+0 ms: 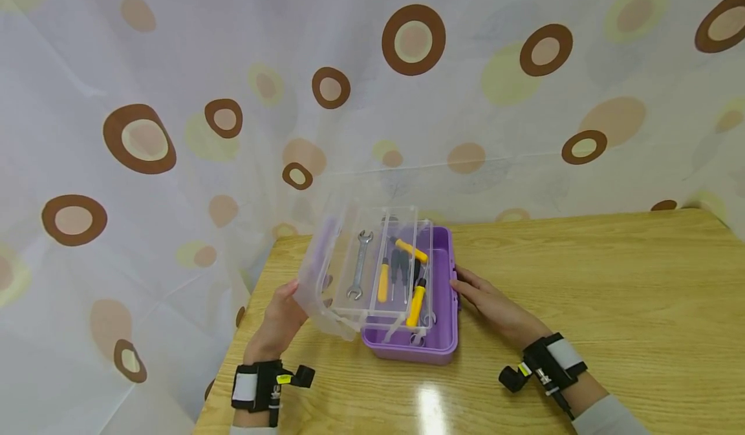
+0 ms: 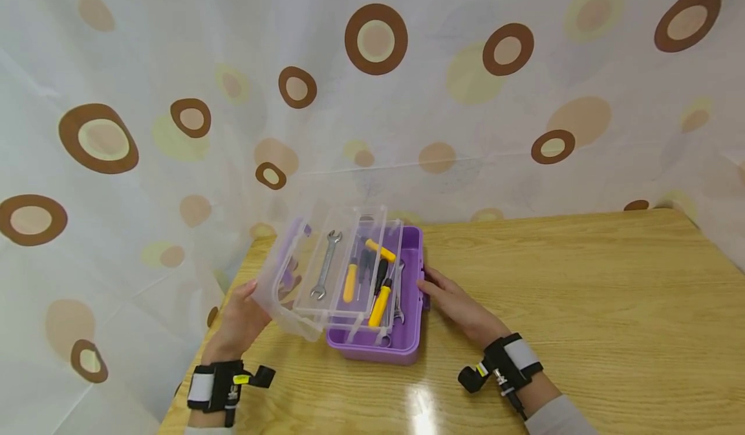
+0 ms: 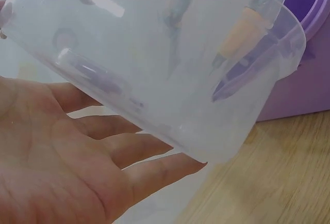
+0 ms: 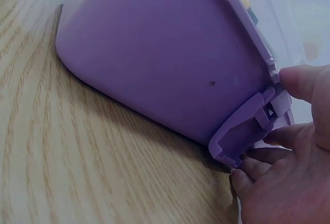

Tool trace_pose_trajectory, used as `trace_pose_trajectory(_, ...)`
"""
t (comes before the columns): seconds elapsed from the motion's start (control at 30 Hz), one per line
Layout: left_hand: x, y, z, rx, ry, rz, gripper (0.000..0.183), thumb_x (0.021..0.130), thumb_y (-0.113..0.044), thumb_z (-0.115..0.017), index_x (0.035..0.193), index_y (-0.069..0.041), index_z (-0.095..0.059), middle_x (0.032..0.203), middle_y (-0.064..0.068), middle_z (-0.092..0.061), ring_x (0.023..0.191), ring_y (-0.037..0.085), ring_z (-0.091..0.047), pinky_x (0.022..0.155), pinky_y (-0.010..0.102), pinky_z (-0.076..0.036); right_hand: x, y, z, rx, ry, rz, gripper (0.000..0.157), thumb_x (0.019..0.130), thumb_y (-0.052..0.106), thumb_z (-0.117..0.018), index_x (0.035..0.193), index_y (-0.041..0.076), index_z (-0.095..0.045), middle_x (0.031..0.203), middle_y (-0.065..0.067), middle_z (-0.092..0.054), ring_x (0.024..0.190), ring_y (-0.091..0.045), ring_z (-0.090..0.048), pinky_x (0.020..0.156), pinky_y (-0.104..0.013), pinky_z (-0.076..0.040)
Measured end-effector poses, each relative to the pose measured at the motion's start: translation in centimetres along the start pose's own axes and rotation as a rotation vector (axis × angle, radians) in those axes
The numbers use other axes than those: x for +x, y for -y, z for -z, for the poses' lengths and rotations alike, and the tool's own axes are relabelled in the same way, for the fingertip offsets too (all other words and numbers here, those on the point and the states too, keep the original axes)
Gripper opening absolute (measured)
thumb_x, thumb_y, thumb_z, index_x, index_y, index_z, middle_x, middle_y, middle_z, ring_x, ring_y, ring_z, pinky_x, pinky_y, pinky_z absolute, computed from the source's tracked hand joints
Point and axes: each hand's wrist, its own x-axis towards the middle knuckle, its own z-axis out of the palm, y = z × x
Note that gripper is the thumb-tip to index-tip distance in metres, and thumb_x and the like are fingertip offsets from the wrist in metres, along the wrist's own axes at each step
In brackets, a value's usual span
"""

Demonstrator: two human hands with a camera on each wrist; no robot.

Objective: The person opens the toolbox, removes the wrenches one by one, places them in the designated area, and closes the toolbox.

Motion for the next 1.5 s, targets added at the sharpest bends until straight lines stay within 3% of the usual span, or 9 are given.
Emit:
trace_pose_trajectory(0.07,0.0,0.1,0.1,0.001,0.006,-0.003,0.057,0.106,-0.041,-0.028,0.160,-0.026,-0.040,0.164,0.010,-0.040,0.149,0.035,-0.040,0.117,0.068,-0.032,0.0,0.0,0.0,-0.001,-0.001,-0.003,0.077,0.112,0.045,-0.047,0.170,0.012,-0.008,0.177,-0.011,-0.003,0.162,-0.034,0.002,0.129,-0.057,-0.004)
trace_pose_trajectory(0.3,-0.2,0.2,0.5,-0.043,0.038,-0.018,0.055,0.106,-0.037,-0.025,0.158,-0.031,-0.044,0.164,0.009,-0.040,0.151,0.034,-0.039,0.117,0.063,-0.034,-0.1,0.0,0.0,0.007,0.000,-0.008,0.077,0.112,0.045,-0.047,0.170,0.014,-0.008,0.177,-0.011,-0.002,0.162,-0.034,0.003,0.129,-0.057,-0.004)
trace_pose_trajectory(0.6,-0.1,0.4,0.9,-0.068,0.048,-0.024,0.066,0.104,-0.038,-0.026,0.167,-0.021,-0.027,0.162,0.003,-0.043,0.154,0.048,-0.026,0.115,0.076,-0.027,-0.1,0.1,-0.2,0.007,0.006,-0.003,0.076,0.112,0.044,-0.046,0.170,0.014,-0.008,0.177,-0.010,-0.002,0.162,-0.034,0.004,0.128,-0.058,-0.003)
trace_pose_trajectory(0.8,-0.1,0.3,0.9,-0.098,0.054,-0.028,0.067,0.103,-0.036,-0.026,0.168,-0.021,-0.023,0.166,0.013,-0.037,0.153,0.045,-0.030,0.115,0.077,-0.026,-0.1,0.1,-0.1,0.011,0.003,-0.008,0.076,0.112,0.044,-0.047,0.170,0.014,-0.008,0.177,-0.010,-0.002,0.162,-0.034,0.004,0.128,-0.058,-0.002)
trace_pose_trajectory(0.93,-0.3,0.1,1.1,-0.146,0.091,-0.040,0.061,0.105,-0.034,-0.023,0.166,-0.025,-0.030,0.165,0.008,-0.039,0.150,0.030,-0.041,0.116,0.063,-0.037,-0.1,0.1,-0.1,0.012,-0.003,-0.010,0.076,0.112,0.045,-0.047,0.170,0.014,-0.009,0.177,-0.010,-0.002,0.162,-0.034,0.003,0.128,-0.058,-0.003)
trace_pose_trajectory(1.07,-0.4,0.0,1.3,-0.205,0.129,-0.055,0.056,0.108,-0.030,-0.018,0.162,-0.025,-0.033,0.162,0.001,-0.042,0.148,0.025,-0.044,0.112,0.044,-0.046,-0.1,0.1,-0.1,0.013,-0.005,-0.010,0.076,0.112,0.044,-0.047,0.170,0.014,-0.009,0.177,-0.011,-0.003,0.162,-0.034,0.003,0.128,-0.058,-0.003)
trace_pose_trajectory(1.37,-0.6,-0.4,1.3,-0.209,0.084,-0.024,0.063,0.108,-0.028,-0.018,0.170,-0.019,-0.008,0.172,0.022,-0.010,0.149,0.028,-0.041,0.113,0.044,-0.046,-0.1,0.0,0.0,0.008,0.001,0.003,0.075,0.112,0.044,-0.046,0.170,0.014,-0.009,0.177,-0.010,-0.002,0.162,-0.034,0.003,0.128,-0.058,-0.003)
trace_pose_trajectory(1.5,-0.7,-0.5,1.4,-0.234,0.103,-0.033,0.064,0.108,-0.025,-0.015,0.170,-0.018,-0.001,0.172,0.028,0.004,0.155,0.039,-0.029,0.114,0.049,-0.043,0.0,0.0,0.1,0.005,0.003,0.002,0.075,0.112,0.044,-0.046,0.170,0.014,-0.009,0.177,-0.010,-0.003,0.162,-0.033,0.003,0.128,-0.058,-0.002)
